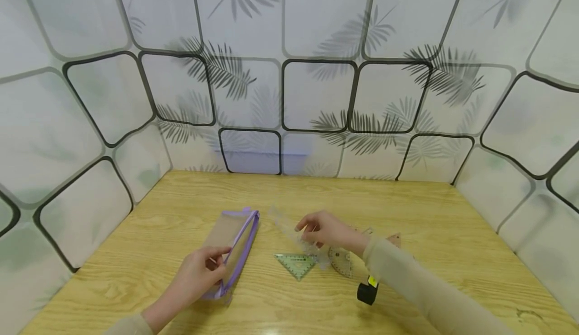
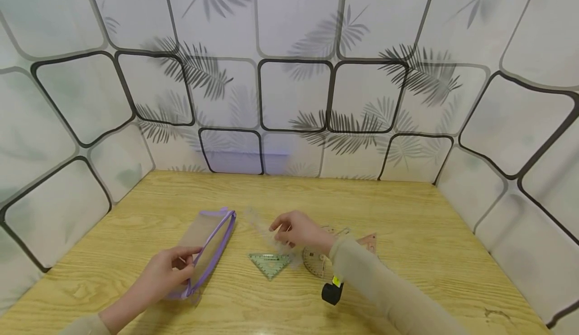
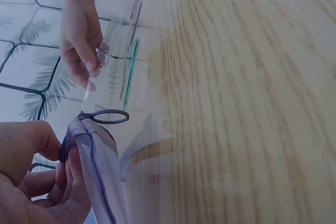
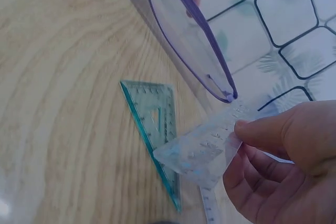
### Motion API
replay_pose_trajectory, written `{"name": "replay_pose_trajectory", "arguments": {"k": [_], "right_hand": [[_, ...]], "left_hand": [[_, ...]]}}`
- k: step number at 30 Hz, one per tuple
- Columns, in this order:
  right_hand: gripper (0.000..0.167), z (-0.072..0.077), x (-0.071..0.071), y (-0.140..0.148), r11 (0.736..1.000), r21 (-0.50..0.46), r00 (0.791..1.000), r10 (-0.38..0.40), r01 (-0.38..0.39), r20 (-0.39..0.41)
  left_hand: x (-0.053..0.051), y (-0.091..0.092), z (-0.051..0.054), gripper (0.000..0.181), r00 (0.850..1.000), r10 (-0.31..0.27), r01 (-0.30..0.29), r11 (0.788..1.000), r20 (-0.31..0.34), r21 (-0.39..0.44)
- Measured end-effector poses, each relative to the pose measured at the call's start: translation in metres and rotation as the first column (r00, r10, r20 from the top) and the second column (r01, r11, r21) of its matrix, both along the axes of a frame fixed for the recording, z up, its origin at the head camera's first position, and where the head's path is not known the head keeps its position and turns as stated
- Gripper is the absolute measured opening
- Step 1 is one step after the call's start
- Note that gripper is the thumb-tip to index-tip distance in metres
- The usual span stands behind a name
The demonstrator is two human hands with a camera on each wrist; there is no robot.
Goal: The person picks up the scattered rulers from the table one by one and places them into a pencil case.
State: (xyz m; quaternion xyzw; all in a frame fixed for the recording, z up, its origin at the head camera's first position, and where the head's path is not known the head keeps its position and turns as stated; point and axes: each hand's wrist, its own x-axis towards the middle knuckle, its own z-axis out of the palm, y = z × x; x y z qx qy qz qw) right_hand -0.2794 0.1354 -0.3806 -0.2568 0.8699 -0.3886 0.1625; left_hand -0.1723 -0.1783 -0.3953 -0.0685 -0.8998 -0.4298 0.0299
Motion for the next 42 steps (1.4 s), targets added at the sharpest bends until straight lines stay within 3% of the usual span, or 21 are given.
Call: {"name": "replay_pose_trajectory", "arguments": {"k": [14, 23, 42], "right_hand": [[0.025, -0.002, 0.010, -0.013, 0.998, -0.061, 0.987, 0.010, -0.001, 0.159], [0.027, -0.009, 0.007, -0.027, 0.990, -0.136, 0.959, -0.005, 0.046, 0.284], [0.035, -0.016, 0.004, -0.056, 0.970, -0.233, 0.912, 0.036, 0.066, 0.408]], "left_hand": [[0.001, 0.003, 0.001, 0.043, 0.999, -0.037, 0.037, 0.998, -0.007, 0.046], [0.002, 0.002, -0.001, 0.042, 0.997, -0.074, 0.074, 0.996, -0.012, 0.041], [0.003, 0.004, 0.000, 0.044, 0.995, -0.094, 0.095, 0.993, -0.018, 0.066]]}}
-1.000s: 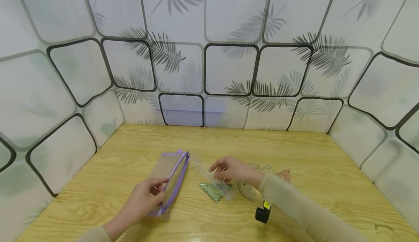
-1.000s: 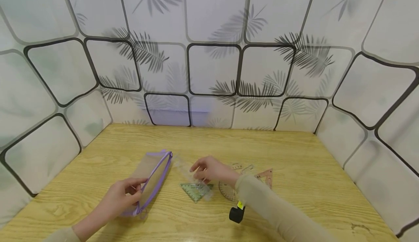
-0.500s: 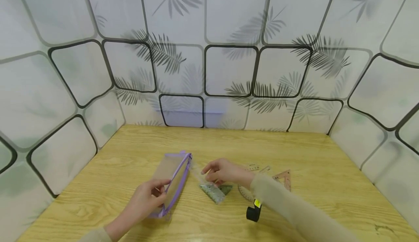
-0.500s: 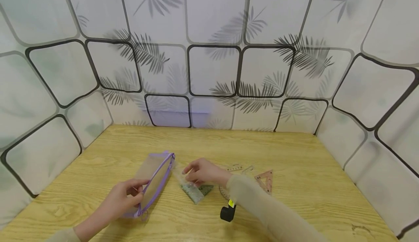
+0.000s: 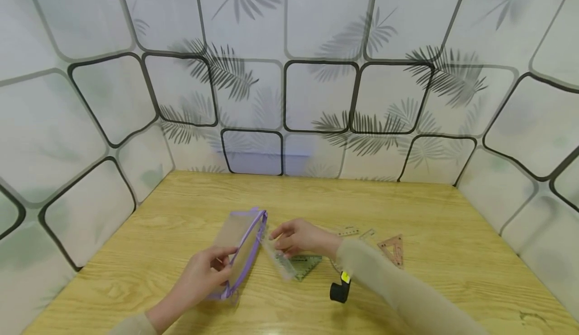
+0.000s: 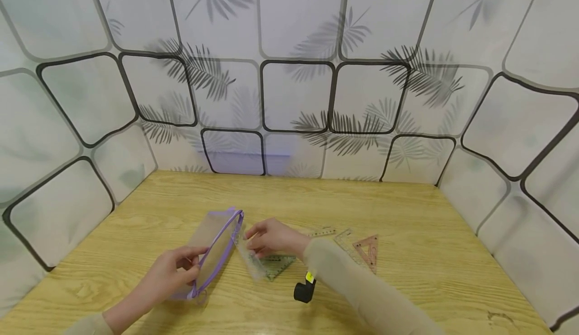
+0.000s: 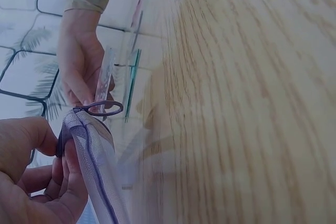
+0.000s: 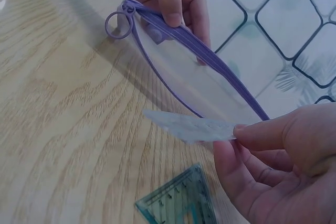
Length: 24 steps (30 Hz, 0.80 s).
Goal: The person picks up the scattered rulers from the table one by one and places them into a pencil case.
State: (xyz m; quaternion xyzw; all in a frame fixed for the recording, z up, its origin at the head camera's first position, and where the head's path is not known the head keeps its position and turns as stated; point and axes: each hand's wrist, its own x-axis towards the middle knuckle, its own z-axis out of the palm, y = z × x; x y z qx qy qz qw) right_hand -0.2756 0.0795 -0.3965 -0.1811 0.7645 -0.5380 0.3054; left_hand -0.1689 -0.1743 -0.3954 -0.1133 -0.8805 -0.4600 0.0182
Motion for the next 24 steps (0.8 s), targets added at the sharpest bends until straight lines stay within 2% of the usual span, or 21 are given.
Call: {"name": "replay_pose_trajectory", "arguments": {"k": [5, 19, 24], "right_hand": [[0.039, -0.002, 0.000, -0.007, 0.998, -0.058, 0.999, 0.001, 0.001, 0.040], [0.036, -0.004, -0.001, -0.025, 0.995, -0.099, 0.998, -0.024, 0.030, 0.058], [0.034, -0.005, 0.000, -0.031, 0.990, -0.128, 0.996, -0.047, 0.055, 0.069]], "left_hand": [[0.000, 0.002, 0.002, 0.044, 1.000, 0.003, -0.003, 1.000, -0.005, -0.010], [0.001, 0.002, 0.002, 0.044, 1.000, -0.014, 0.014, 1.000, -0.025, -0.010], [0.001, 0.003, 0.003, 0.044, 1.000, -0.028, 0.028, 1.000, -0.006, 0.005]]}}
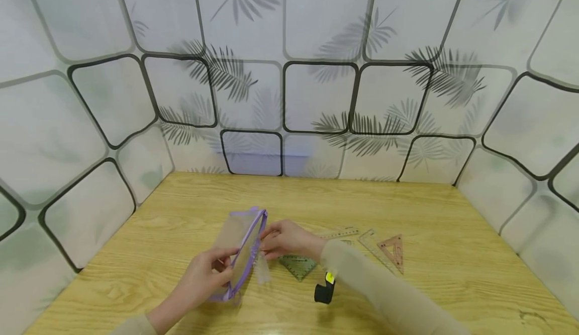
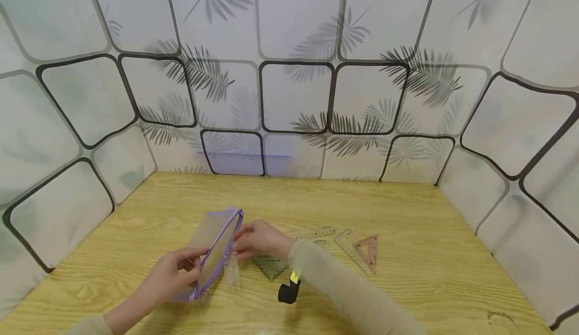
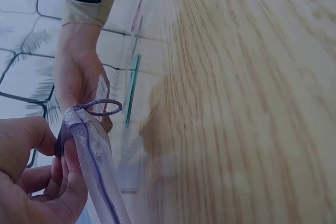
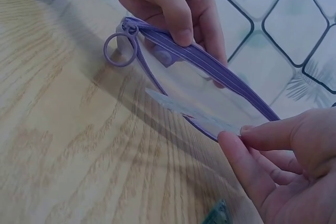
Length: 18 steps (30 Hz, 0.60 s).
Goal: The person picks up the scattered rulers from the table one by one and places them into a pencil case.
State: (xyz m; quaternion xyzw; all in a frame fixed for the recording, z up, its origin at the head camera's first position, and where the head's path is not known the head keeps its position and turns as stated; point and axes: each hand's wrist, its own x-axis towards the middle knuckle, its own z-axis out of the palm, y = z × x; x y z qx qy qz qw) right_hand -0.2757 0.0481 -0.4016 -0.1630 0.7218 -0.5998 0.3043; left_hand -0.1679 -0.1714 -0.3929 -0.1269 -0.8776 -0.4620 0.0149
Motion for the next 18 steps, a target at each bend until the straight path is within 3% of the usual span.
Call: {"name": "replay_pose_trajectory", "arguments": {"k": [18], "right_hand": [[0.030, -0.005, 0.007, -0.011, 0.994, -0.048, 0.995, -0.097, 0.097, 0.020]], "left_hand": [[0.002, 0.004, 0.001, 0.045, 1.000, 0.005, -0.005, 1.000, 0.022, 0.018]]}}
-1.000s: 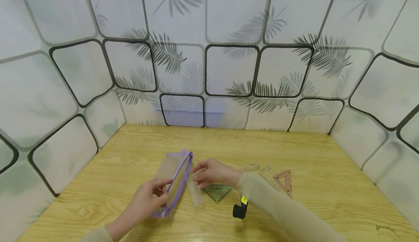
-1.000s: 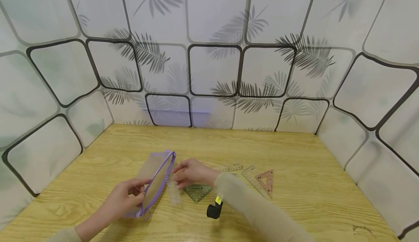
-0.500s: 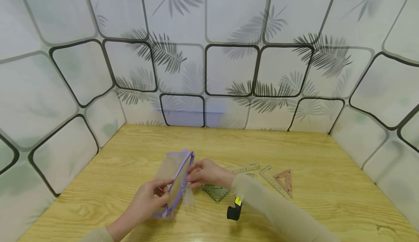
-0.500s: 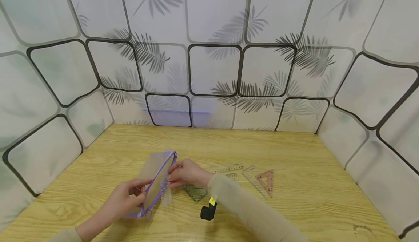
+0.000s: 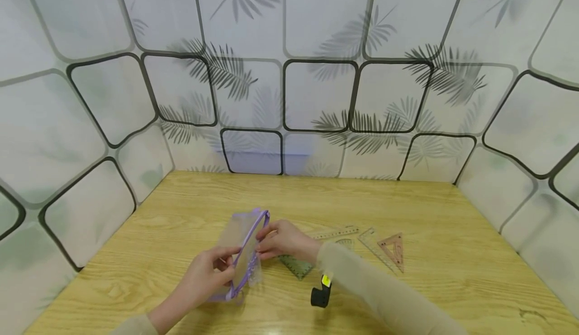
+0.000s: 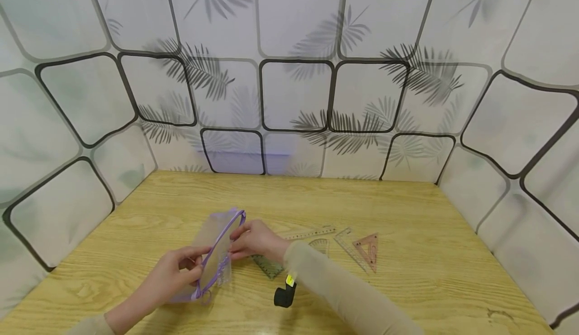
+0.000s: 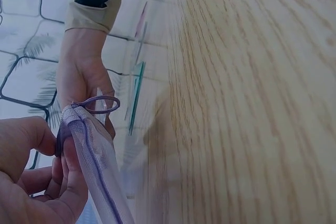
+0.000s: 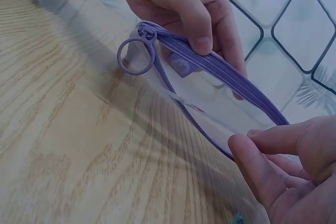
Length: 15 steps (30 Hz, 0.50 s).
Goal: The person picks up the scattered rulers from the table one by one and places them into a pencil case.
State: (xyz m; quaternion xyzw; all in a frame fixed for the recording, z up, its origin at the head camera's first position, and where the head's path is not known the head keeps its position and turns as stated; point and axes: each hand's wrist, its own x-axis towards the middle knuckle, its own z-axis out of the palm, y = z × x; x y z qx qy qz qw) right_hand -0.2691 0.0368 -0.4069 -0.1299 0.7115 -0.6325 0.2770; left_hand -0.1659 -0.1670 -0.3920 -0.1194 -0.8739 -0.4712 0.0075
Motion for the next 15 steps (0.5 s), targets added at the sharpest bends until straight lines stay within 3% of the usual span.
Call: {"name": "replay_pose_trajectory", "arguments": {"k": [15], "right_hand": [[0.030, 0.0039, 0.0044, -0.0057, 1.000, -0.015, 0.999, -0.013, 0.014, 0.033]], "left_hand": [[-0.0007, -0.0019, -0.0005, 0.044, 0.998, -0.056, 0.055, 0.998, 0.030, 0.018]]}}
